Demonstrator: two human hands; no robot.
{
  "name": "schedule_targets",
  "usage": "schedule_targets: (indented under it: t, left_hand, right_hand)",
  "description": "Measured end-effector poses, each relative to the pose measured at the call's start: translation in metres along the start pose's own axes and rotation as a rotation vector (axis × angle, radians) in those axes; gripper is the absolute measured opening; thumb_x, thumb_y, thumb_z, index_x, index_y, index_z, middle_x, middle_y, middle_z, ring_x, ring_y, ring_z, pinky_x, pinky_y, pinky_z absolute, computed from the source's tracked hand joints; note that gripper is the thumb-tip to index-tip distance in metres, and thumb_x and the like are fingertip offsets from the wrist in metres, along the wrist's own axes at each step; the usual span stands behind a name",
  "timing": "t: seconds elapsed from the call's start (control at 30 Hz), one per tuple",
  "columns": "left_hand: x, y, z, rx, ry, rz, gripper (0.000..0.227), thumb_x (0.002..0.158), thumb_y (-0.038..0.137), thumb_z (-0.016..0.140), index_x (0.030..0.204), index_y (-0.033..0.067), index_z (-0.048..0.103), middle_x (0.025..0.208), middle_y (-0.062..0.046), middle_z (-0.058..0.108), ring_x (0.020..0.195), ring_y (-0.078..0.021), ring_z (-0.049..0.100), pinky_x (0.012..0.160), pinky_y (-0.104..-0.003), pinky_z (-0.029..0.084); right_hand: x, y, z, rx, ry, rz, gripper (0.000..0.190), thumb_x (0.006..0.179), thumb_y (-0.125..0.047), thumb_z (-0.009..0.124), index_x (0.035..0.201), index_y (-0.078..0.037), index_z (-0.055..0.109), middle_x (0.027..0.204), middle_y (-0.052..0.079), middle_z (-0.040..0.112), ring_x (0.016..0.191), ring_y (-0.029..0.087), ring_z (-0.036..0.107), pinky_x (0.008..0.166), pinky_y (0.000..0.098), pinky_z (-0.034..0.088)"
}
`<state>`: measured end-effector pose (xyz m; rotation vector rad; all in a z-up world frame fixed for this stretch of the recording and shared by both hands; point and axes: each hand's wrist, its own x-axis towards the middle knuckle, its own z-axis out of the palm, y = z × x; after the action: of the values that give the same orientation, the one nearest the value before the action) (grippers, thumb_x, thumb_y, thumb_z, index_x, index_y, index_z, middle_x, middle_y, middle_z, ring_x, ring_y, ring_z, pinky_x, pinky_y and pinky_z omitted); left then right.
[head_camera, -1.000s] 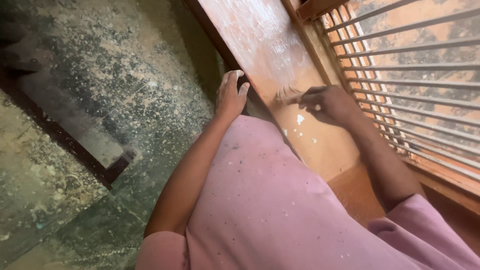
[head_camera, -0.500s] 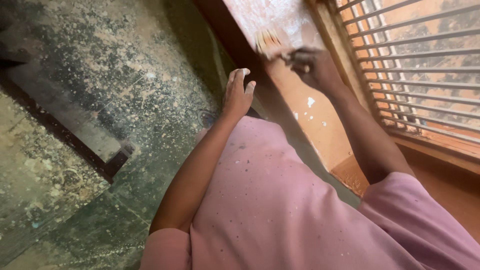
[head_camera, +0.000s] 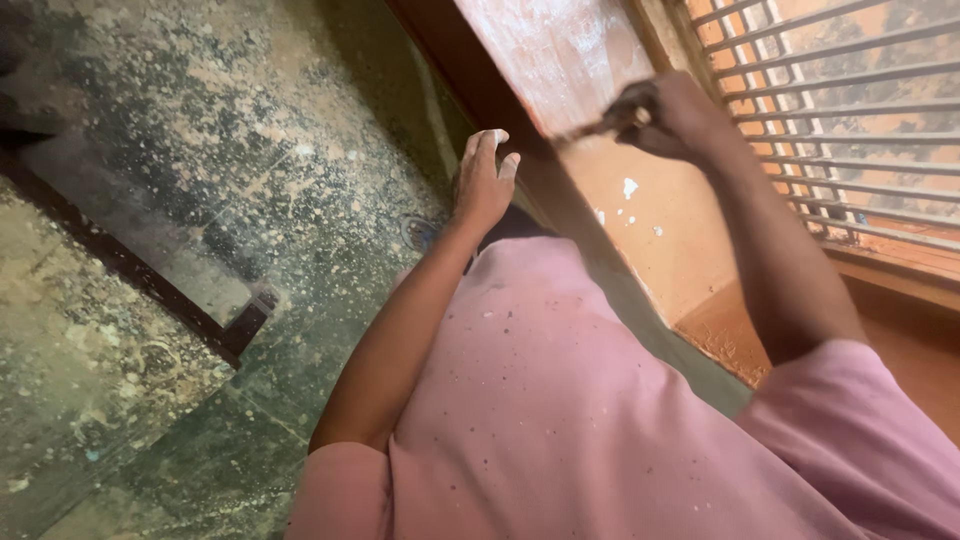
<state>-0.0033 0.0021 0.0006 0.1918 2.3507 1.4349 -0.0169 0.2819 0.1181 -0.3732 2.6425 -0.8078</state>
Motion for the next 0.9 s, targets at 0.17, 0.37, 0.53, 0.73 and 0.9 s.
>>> schedule_targets:
  t: [0.17, 0.37, 0.53, 0.73, 0.9]
  left_hand:
    - [0.013, 0.003, -0.001, 0.007, 0.065, 0.027, 0.035, 0.096, 0.018, 0.067, 0.127, 0.0056, 0.059, 0.137, -0.017, 0.058, 0.124, -0.0381, 0.059, 0.103, -0.045, 0.048]
    - [0.019, 0.002, -0.005, 0.095, 0.097, -0.05, 0.033, 0.095, 0.02, 0.069, 0.125, 0.0072, 0.061, 0.134, -0.017, 0.061, 0.122, -0.0383, 0.06, 0.102, -0.044, 0.048]
    - [0.027, 0.007, -0.005, 0.097, 0.118, -0.093, 0.032, 0.095, 0.018, 0.068, 0.124, 0.006, 0.06, 0.133, -0.017, 0.061, 0.122, -0.0379, 0.06, 0.101, -0.044, 0.049]
    - [0.038, 0.016, 0.0, 0.112, 0.089, -0.13, 0.033, 0.095, 0.019, 0.068, 0.125, 0.0064, 0.061, 0.134, -0.016, 0.061, 0.122, -0.0372, 0.06, 0.101, -0.044, 0.048]
    - [0.038, 0.023, 0.008, 0.12, 0.025, -0.131, 0.035, 0.095, 0.019, 0.068, 0.127, 0.0065, 0.06, 0.134, -0.015, 0.06, 0.12, -0.0361, 0.061, 0.1, -0.043, 0.049]
  right_hand:
    - [0.055, -0.005, 0.012, 0.063, 0.256, -0.188, 0.024, 0.085, -0.003, 0.083, 0.108, -0.007, 0.078, 0.109, 0.01, 0.075, 0.093, 0.03, 0.072, 0.081, 0.0385, 0.058]
    - [0.024, 0.01, 0.037, 0.054, 0.299, -0.125, 0.016, 0.091, -0.003, 0.078, 0.106, -0.007, 0.078, 0.121, 0.012, 0.074, 0.096, 0.029, 0.073, 0.082, 0.0378, 0.059]
    - [-0.031, 0.014, 0.043, -0.097, -0.005, -0.148, 0.027, 0.08, -0.003, 0.072, 0.105, -0.011, 0.079, 0.122, 0.009, 0.076, 0.099, 0.029, 0.071, 0.083, 0.0415, 0.058]
    - [-0.049, 0.02, -0.009, 0.099, -0.126, -0.036, 0.018, 0.085, -0.007, 0.073, 0.101, -0.012, 0.079, 0.107, 0.004, 0.078, 0.086, 0.023, 0.074, 0.076, 0.0379, 0.059]
    - [0.004, 0.03, -0.022, 0.1, 0.138, -0.038, 0.018, 0.086, -0.005, 0.078, 0.104, -0.006, 0.077, 0.109, 0.009, 0.076, 0.088, 0.026, 0.073, 0.079, 0.0378, 0.058]
